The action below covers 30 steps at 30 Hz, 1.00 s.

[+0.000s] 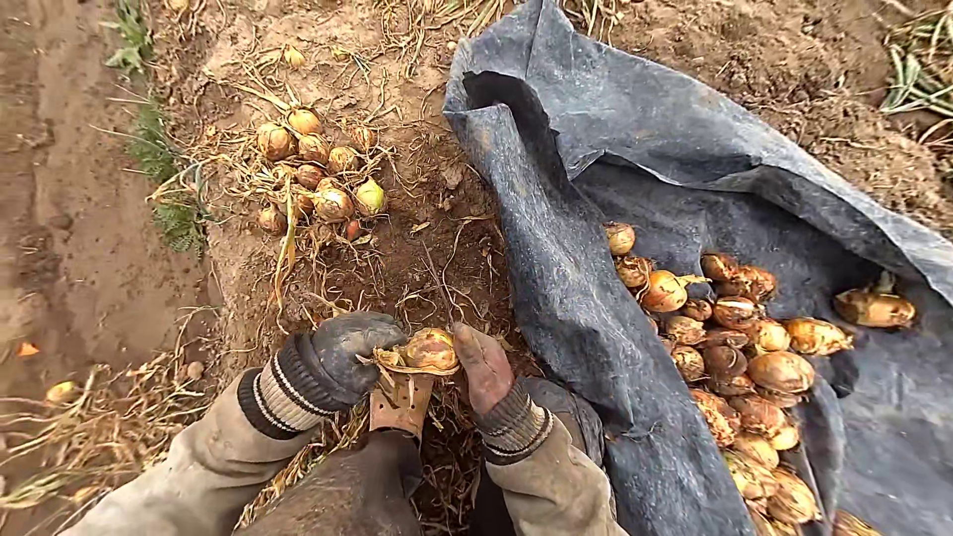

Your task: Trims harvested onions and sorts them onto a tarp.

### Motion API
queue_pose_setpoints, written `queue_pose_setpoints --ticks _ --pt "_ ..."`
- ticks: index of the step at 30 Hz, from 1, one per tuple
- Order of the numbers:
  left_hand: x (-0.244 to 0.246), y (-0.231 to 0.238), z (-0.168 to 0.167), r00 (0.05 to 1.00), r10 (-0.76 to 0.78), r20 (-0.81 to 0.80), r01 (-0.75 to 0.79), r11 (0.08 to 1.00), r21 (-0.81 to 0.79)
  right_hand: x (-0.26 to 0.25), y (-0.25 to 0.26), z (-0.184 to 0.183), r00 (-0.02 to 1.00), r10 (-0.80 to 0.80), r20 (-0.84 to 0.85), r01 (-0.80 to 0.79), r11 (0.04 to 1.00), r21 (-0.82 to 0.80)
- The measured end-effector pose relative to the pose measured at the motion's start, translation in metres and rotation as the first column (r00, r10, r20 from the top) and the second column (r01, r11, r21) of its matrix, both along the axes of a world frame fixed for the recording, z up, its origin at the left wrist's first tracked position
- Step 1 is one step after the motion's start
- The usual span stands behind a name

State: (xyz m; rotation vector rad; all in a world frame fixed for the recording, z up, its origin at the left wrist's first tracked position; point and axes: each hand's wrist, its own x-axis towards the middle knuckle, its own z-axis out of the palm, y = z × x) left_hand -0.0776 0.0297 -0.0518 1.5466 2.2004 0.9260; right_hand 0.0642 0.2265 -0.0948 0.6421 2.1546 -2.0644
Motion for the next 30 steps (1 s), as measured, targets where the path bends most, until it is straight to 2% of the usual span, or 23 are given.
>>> queue_pose_setpoints --ticks 2,4,6,8,10,11,12,14,15,16,18,20,21,22,23,26,27,28,29,30 --pt "-0.003 0.001 0.004 0.990 0.069 -0.120 -0.071 0.997 -0.010 0.001 -0.007 -0.002 0.997 -0.041 0.058 0.043 0.998 -0.048" --pt "-0.010 0.006 0.002 0.967 0.184 -0.178 -0.191 0.981 -0.025 0.003 -0.013 -0.007 0.986 -0.138 0.098 0.151 0.979 -0.140" --pt "-0.024 0.010 -0.014 0.914 0.376 -0.155 -0.388 0.920 -0.057 0.006 -0.015 -0.014 0.968 -0.223 0.120 0.244 0.945 -0.219" --pt "-0.037 0.018 -0.020 0.885 0.455 -0.097 -0.464 0.878 -0.116 0.012 -0.011 -0.026 0.965 -0.148 0.217 0.177 0.977 -0.122" --pt "-0.036 0.035 -0.009 0.957 0.290 -0.027 -0.289 0.933 -0.217 0.013 -0.005 -0.039 0.939 0.039 0.341 -0.028 0.999 -0.038" --pt "-0.029 0.047 0.002 0.987 0.161 0.023 -0.144 0.928 -0.343 0.013 -0.005 -0.043 0.929 0.061 0.366 -0.053 0.998 -0.032" --pt "-0.022 0.062 0.010 0.998 0.025 0.066 0.010 0.877 -0.480 0.014 -0.006 -0.044 0.932 -0.006 0.362 0.024 0.999 -0.043" --pt "-0.006 0.093 0.015 0.971 -0.177 0.159 0.238 0.745 -0.623 0.014 -0.006 -0.037 0.903 -0.302 0.305 0.350 0.929 -0.118" --pt "-0.001 0.102 0.013 0.957 -0.211 0.199 0.289 0.737 -0.610 0.015 -0.003 -0.034 0.867 -0.424 0.263 0.470 0.870 -0.146" --pt "0.000 0.108 0.010 0.950 -0.219 0.224 0.309 0.769 -0.559 0.016 0.001 -0.032 0.843 -0.492 0.217 0.527 0.837 -0.148" --pt "-0.002 0.114 0.004 0.913 -0.213 0.347 0.332 0.884 -0.330 0.023 0.013 -0.029 0.847 -0.517 0.125 0.528 0.845 -0.081" --pt "0.003 0.121 -0.011 0.786 -0.253 0.565 0.301 0.954 0.008 0.036 0.029 -0.027 0.892 -0.442 0.100 0.436 0.897 0.072" --pt "0.010 0.123 -0.019 0.642 -0.246 0.726 0.229 0.965 0.124 0.043 0.036 -0.025 0.916 -0.389 0.097 0.381 0.920 0.095" --pt "0.017 0.124 -0.021 0.424 -0.186 0.886 0.142 0.980 0.138 0.050 0.042 -0.023 0.936 -0.346 0.067 0.341 0.937 0.077" --pt "0.020 0.123 -0.020 0.225 -0.124 0.966 0.097 0.990 0.104 0.056 0.047 -0.023 0.949 -0.316 -0.006 0.316 0.948 0.034" --pt "0.013 0.106 -0.013 -0.072 -0.046 0.996 0.161 0.985 0.057 0.060 0.049 -0.027 0.897 -0.333 -0.291 0.246 0.922 -0.299" --pt "0.010 0.100 -0.013 -0.148 -0.021 0.989 0.186 0.981 0.049 0.058 0.049 -0.024 0.876 -0.347 -0.334 0.206 0.897 -0.391" --pt "0.008 0.094 -0.012 -0.142 -0.040 0.989 0.204 0.977 0.069 0.056 0.048 -0.018 0.865 -0.363 -0.348 0.177 0.868 -0.465" --pt "0.006 0.089 -0.010 -0.028 -0.121 0.992 0.221 0.967 0.124 0.054 0.047 -0.012 0.857 -0.385 -0.342 0.168 0.837 -0.521" --pt "0.004 0.083 -0.008 0.210 -0.251 0.945 0.259 0.946 0.193 0.052 0.047 -0.006 0.850 -0.395 -0.347 0.178 0.837 -0.517"
